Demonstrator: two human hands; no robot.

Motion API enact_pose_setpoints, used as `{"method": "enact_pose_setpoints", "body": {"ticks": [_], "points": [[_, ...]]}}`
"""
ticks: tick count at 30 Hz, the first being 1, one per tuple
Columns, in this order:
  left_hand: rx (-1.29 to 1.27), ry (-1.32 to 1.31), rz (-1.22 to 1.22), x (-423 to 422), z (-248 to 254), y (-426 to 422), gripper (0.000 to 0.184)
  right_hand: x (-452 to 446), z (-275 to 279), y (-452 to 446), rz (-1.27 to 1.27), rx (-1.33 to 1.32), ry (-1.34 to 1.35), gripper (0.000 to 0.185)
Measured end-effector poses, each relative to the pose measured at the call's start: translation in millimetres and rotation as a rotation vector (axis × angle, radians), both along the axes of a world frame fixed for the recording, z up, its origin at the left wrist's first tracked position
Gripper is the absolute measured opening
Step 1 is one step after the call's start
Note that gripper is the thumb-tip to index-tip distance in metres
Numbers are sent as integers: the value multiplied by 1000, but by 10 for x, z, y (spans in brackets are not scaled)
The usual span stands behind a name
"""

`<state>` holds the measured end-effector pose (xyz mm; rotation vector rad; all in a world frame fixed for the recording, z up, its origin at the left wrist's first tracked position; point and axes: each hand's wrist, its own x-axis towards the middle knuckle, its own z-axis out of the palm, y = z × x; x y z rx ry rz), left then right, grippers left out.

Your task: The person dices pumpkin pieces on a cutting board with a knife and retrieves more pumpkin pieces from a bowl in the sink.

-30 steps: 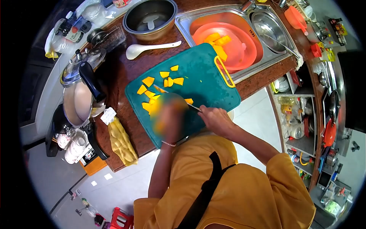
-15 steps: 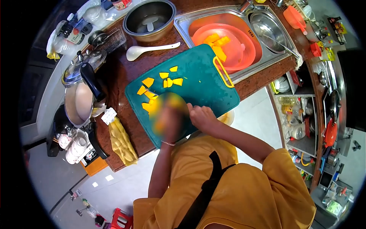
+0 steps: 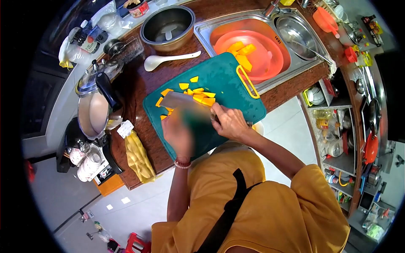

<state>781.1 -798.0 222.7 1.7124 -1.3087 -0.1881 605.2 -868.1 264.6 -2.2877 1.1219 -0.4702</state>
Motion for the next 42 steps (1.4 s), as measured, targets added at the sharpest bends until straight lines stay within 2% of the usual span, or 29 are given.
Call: {"method": "enact_pose_setpoints", "body": {"ticks": [1, 4, 5, 7, 10, 13, 17, 21, 23, 24, 25, 27, 30, 33, 35, 42], "points": [[-43, 44, -25, -32, 161, -10, 17, -2, -49, 10, 16, -7, -18, 22], [40, 29, -259, -37, 164, -56, 21, 21, -181, 85, 60, -90, -39, 24], [82, -158, -292, -91, 140, -63, 21, 41, -208, 106, 67, -124, -60, 25], [203, -224, -362, -135, 73, -144, 21, 86, -234, 131, 79, -194, -104, 29], [209, -143, -407, -39, -34, -271, 22, 74, -291, 173, 105, -186, -75, 28], [201, -228, -420, 27, -57, -364, 22, 66, -250, 225, 98, -186, -38, 29], [412, -242, -397, 75, -77, -471, 20, 45, -171, 293, 162, -147, -12, 24], [227, 150, -331, 470, 91, -421, 28, -89, -56, 382, 162, -108, -47, 25], [147, 165, -164, 808, 73, -363, 33, -261, 19, 414, 122, -20, -82, 24], [162, 24, -133, 986, 65, -338, 35, -357, 59, 432, 65, 15, -117, 22], [337, -6, -125, 1151, 39, -286, 49, -457, 99, 454, 6, 49, -151, 21], [523, -15, -170, 1333, -149, -243, 79, -638, 179, 476, -125, 144, -203, 15], [623, -153, -217, 1304, -286, -309, 103, -902, -1, 461, -379, 374, -393, 11], [678, -158, -192, 1177, -227, -508, 104, -989, -3, 387, -641, 652, -622, 10], [725, -137, -210, 1093, -155, -651, 101, -990, 8, 334, -722, 718, -706, 10], [684, -15, -387, 736, -285, -997, 96, -879, -145, 330, -733, 740, -747, 9]]}}
